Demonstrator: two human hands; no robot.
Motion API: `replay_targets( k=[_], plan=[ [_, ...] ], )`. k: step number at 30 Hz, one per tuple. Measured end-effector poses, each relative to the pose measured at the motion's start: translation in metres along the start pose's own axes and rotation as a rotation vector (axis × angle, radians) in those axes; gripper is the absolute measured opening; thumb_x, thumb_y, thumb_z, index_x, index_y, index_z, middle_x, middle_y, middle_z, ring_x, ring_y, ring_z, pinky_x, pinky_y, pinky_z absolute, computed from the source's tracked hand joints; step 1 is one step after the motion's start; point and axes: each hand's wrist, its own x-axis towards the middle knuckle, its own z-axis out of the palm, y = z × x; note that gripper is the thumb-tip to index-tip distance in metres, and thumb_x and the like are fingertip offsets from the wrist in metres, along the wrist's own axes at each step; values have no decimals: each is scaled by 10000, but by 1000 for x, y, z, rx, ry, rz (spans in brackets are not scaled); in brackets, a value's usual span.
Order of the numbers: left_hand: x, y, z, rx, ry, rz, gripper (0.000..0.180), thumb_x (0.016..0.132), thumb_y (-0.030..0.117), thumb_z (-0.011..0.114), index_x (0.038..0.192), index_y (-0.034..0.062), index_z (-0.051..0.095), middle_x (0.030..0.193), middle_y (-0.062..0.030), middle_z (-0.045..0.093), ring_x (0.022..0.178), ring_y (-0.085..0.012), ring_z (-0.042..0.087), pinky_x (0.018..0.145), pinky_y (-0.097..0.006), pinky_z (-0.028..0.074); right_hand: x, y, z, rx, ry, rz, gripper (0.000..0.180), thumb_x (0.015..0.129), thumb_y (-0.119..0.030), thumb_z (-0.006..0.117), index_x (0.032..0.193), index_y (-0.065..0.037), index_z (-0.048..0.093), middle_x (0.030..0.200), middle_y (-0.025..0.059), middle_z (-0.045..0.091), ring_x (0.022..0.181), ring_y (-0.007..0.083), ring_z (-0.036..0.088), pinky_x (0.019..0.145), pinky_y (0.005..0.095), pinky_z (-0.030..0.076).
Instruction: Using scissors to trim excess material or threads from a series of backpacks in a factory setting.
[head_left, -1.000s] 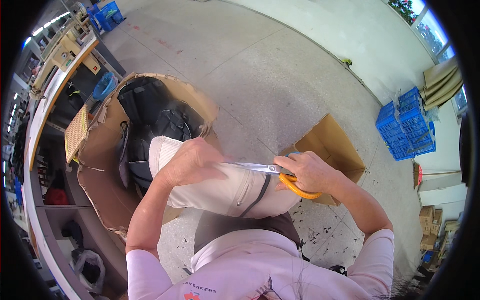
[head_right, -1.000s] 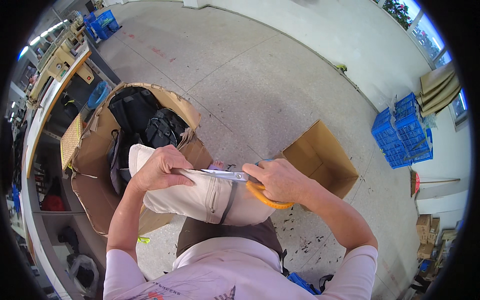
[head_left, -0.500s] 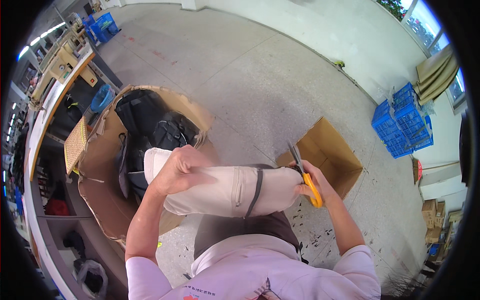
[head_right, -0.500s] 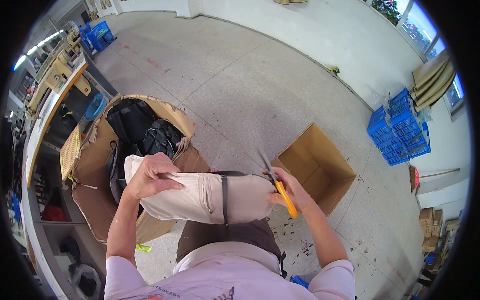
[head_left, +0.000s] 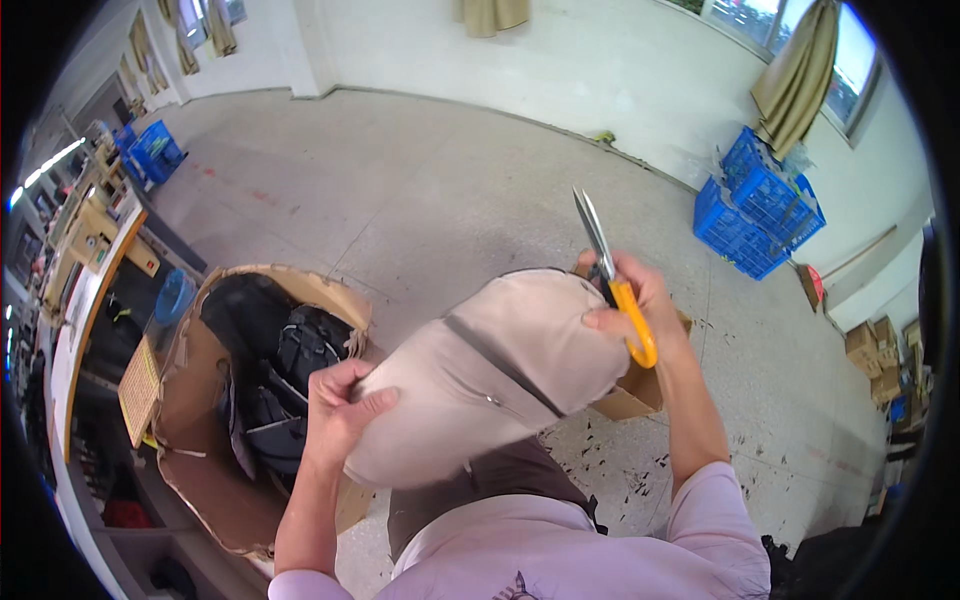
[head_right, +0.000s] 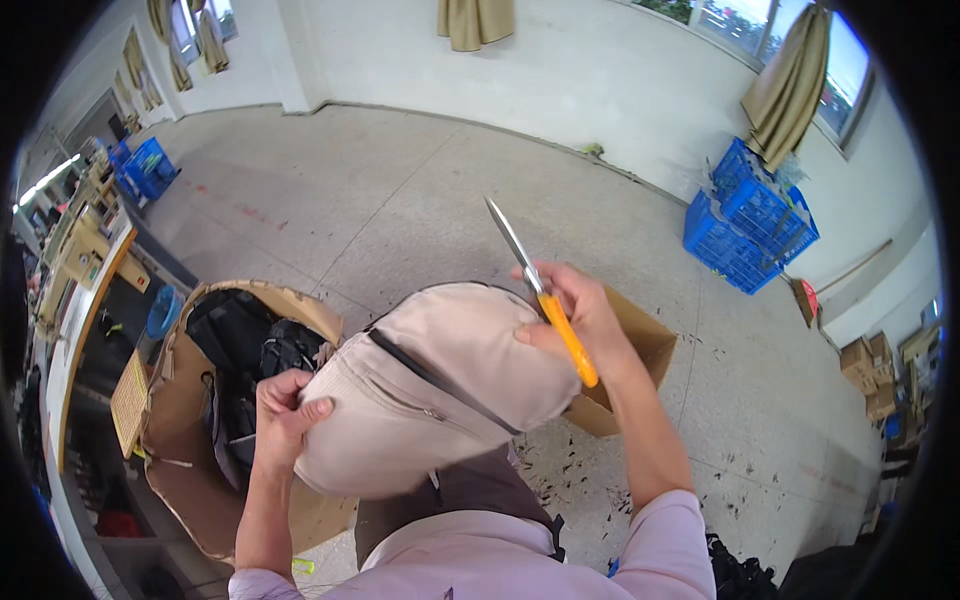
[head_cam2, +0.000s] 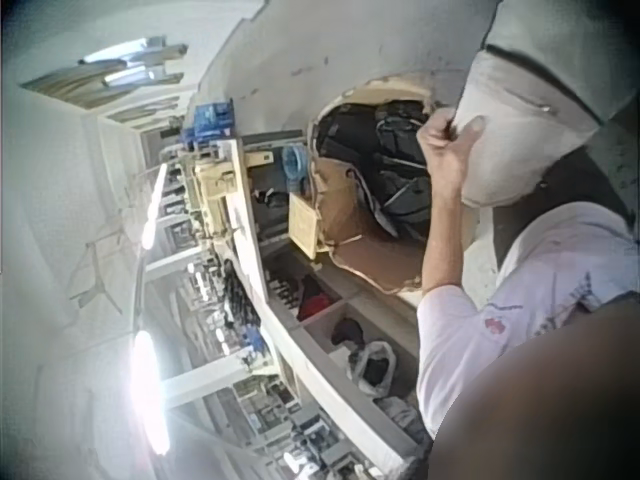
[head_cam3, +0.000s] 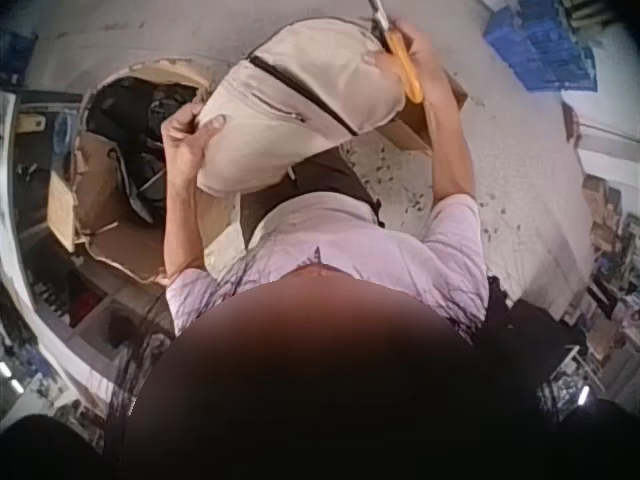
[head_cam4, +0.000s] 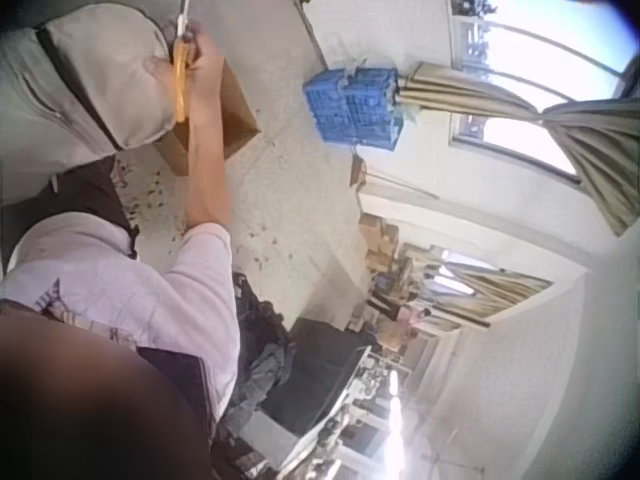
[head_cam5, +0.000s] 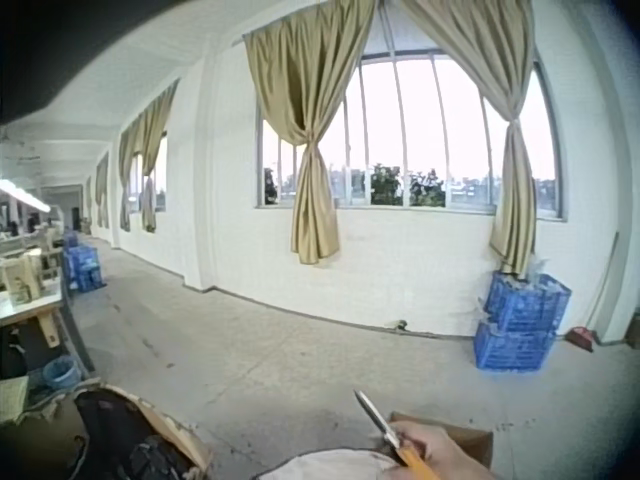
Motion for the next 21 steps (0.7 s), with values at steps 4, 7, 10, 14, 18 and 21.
replay_targets(
  k=[4,7,10,14,18,21],
  plan=[
    [-4,9,15,18,-208,-284,551,652,38,727,1152,-12,501,1050,-73,583,955,-138,548,806,-277,448,13,-56,-18,-86,-110,-72,568,552,-159,768,1072,-60,562,815,-48,485,731,47,438,642,181,353],
    [12,14,16,26,-336,-30,884,597,198,803,1306,-20,323,1226,-125,458,1147,-193,424,914,-314,380,33,-66,-2,-136,-429,-107,531,575,-225,764,1044,-64,574,780,-39,471,675,46,435,590,179,351],
    [45,43,26,247,-302,159,943,578,315,826,1305,-34,336,1208,-128,475,1095,-180,456,874,-279,403,58,-50,43,-40,-598,45,408,641,-88,718,1014,-30,564,763,-10,539,646,76,448,615,231,398],
    [67,19,9,175,-208,-28,503,661,173,768,1075,-32,569,920,-47,607,816,-99,552,726,-228,450,69,-41,82,-348,-532,-415,311,780,-69,631,1076,-41,541,836,22,587,741,81,530,660,234,453],
    [49,-21,-27,-99,-62,-112,338,605,140,795,872,-15,657,771,-39,654,666,-97,588,656,-232,469,59,-23,54,-4,-252,-275,471,759,-81,669,1178,-36,460,837,56,607,757,106,570,676,252,467],
    [37,-32,-52,-149,60,6,369,589,174,809,868,-13,656,779,-54,661,670,-120,604,666,-239,474,30,25,32,8,1,-308,399,809,-98,611,1180,-68,469,760,33,563,681,99,550,618,234,473]
  ],
)
